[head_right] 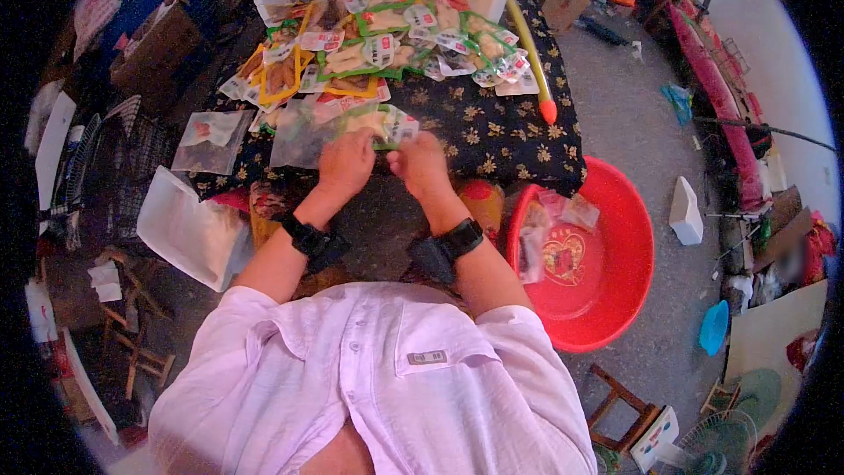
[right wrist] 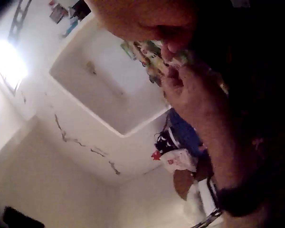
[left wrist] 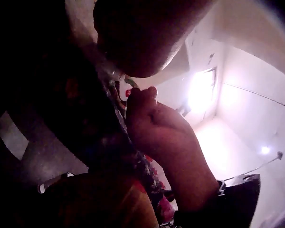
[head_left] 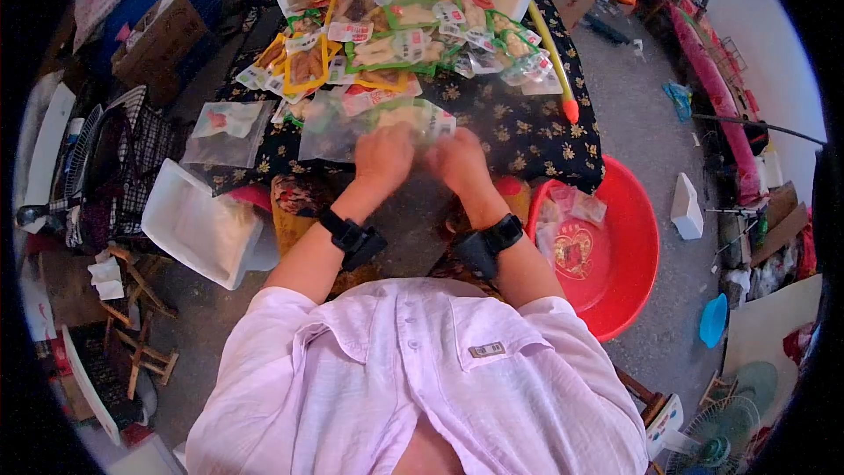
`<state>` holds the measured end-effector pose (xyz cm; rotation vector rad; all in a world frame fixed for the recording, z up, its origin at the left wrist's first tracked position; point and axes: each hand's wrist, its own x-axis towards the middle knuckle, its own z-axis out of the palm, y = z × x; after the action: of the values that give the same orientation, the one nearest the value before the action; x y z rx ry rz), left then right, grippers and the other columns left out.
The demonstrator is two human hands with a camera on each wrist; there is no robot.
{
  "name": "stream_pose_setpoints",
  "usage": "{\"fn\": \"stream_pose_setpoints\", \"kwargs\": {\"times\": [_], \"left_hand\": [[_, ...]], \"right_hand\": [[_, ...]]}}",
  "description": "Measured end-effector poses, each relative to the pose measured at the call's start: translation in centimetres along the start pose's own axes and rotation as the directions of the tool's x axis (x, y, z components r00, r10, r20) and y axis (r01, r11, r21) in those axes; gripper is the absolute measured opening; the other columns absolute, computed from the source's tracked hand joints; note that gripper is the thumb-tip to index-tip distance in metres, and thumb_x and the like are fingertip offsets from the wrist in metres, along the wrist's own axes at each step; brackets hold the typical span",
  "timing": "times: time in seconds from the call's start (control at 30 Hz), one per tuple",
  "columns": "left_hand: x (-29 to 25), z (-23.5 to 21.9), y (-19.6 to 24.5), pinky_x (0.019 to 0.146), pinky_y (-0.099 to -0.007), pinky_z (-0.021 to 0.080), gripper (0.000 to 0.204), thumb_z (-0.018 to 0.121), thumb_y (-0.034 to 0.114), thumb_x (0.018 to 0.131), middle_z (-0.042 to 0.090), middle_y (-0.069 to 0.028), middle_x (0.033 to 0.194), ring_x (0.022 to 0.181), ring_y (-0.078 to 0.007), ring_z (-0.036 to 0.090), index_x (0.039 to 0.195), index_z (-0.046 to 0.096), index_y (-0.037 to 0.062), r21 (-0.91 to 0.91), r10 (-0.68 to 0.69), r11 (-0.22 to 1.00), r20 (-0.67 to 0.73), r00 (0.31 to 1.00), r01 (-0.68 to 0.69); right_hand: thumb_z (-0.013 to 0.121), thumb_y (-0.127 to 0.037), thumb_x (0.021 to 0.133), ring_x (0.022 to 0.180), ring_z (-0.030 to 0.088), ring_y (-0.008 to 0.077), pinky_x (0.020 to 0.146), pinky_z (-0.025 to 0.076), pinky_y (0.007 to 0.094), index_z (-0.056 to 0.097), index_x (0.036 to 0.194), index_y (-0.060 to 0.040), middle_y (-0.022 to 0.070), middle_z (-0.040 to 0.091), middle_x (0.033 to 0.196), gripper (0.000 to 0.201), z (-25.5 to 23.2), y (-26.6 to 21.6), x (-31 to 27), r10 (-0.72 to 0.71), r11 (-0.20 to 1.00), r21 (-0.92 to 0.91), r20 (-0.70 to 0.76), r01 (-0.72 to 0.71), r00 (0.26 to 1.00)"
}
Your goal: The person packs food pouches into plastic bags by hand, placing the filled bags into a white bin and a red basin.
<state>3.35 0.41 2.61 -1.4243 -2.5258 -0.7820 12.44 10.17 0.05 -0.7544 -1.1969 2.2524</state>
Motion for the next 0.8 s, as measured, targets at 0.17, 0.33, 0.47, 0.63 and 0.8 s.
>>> {"fn": "stream_pose_setpoints", "kwargs": {"times": [0.17,0.33,0.47,0.63,0.8], "left_hand": [[-0.9,0.1,-0.4,0.062,-0.0432,0.04,0.014,0.041,0.012,0.07,0.055,-0.0151,0.071,0.07,-0.0321,0.052,0.076,0.051,0.0041,-0.022,-0.028,0.999,0.039,0.999,0.029],[-1.7,0.1,-0.7,0.062,-0.0425,0.04,0.013,0.042,0.011,0.069,0.054,-0.0147,0.07,0.07,-0.0319,0.052,0.076,0.051,0.0041,-0.005,0.036,0.999,0.043,0.998,-0.036],[-1.6,0.0,-0.9,0.06,-0.0414,0.041,0.013,0.042,0.011,0.069,0.054,-0.0145,0.07,0.07,-0.0311,0.052,0.077,0.051,0.0047,0.014,0.016,1.0,0.02,1.0,-0.016],[-1.8,-0.9,-1.4,0.062,-0.0407,0.041,0.018,0.043,0.012,0.07,0.055,-0.0132,0.074,0.071,-0.0305,0.052,0.083,0.054,0.0061,-0.012,0.048,0.999,-0.112,0.993,-0.049],[-1.6,-2.1,-1.1,0.065,-0.0407,0.041,0.021,0.045,0.014,0.072,0.055,-0.0154,0.08,0.075,-0.0326,0.051,0.089,0.052,0.0041,-0.055,0.049,0.997,-0.093,0.994,-0.054]], "right_hand": [[0.043,-0.008,0.078,0.052,0.053,0.0146,0.042,0.042,0.0224,0.046,0.091,-0.0052,0.0051,0.053,0.071,0.013,0.4,0.2,-1.8,0.333,0.936,-0.179,0.164,-0.304,0.928],[0.046,-0.016,0.079,0.06,0.055,0.0158,0.046,0.044,0.0257,0.047,0.095,-0.0104,0.0035,0.054,0.076,0.017,-2.9,3.2,2.8,-0.247,0.7,-0.407,0.632,0.586,0.734],[0.047,-0.018,0.077,0.065,0.055,0.0177,0.05,0.044,0.0285,0.048,0.095,-0.0104,0.0052,0.055,0.081,0.019,-3.0,6.0,5.1,-0.347,0.568,-0.438,0.641,0.697,0.685],[0.048,-0.013,0.075,0.068,0.055,0.0211,0.053,0.045,0.031,0.047,0.1,-0.009,0.0073,0.054,0.086,0.025,0.9,2.6,1.5,-0.073,0.893,-0.399,0.329,0.208,0.941],[0.043,-0.009,0.079,0.068,0.055,0.0193,0.052,0.048,0.0314,0.041,0.107,-0.0101,0.0056,0.053,0.09,0.028,-0.1,1.0,0.6,-0.163,0.786,-0.424,0.56,0.45,0.813]]}}
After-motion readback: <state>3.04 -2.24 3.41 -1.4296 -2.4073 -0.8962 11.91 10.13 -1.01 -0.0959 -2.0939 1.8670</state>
